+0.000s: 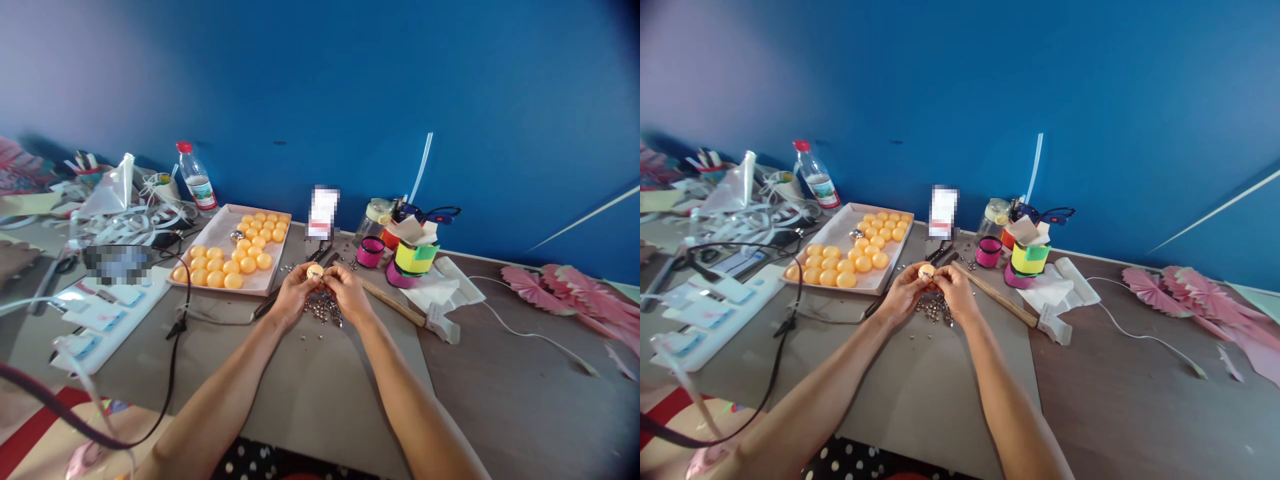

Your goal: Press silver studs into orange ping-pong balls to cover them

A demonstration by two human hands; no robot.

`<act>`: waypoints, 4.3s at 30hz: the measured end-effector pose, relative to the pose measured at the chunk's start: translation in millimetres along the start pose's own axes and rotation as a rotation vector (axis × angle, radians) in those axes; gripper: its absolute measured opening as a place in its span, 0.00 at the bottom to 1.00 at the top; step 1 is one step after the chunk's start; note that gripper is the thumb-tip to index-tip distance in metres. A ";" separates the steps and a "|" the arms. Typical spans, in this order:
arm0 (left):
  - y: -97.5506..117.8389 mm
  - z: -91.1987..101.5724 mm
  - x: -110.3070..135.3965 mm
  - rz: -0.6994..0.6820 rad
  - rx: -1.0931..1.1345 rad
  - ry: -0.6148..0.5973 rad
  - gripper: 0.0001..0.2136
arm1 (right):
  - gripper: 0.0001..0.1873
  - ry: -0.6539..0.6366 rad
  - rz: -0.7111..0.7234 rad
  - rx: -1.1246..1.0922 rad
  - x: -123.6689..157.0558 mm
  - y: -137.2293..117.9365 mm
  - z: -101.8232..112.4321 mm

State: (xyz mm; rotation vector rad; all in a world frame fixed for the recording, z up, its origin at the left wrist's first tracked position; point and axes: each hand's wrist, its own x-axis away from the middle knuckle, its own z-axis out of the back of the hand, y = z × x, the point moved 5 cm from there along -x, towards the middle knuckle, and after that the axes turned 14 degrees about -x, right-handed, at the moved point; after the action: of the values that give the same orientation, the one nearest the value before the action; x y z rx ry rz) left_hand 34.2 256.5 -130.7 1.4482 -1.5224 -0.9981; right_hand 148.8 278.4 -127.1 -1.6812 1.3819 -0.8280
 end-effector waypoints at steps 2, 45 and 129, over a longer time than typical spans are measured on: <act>-0.5 -0.2 0.6 -0.003 -0.021 0.012 0.19 | 0.14 0.037 0.006 -0.035 0.0 0.7 0.1; 4.2 14.5 -7.3 0.124 0.401 0.117 0.12 | 0.13 0.144 1.032 1.335 35.0 -38.4 -7.3; 1.9 17.7 -5.2 -0.082 -0.050 0.248 0.21 | 0.10 -0.302 0.181 1.435 6.9 -6.1 12.4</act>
State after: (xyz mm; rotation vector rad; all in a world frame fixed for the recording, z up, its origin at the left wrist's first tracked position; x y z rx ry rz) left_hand 17.3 262.1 -135.6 1.5466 -1.2600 -0.8620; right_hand 163.7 274.3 -127.6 -0.4918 0.4021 -1.0063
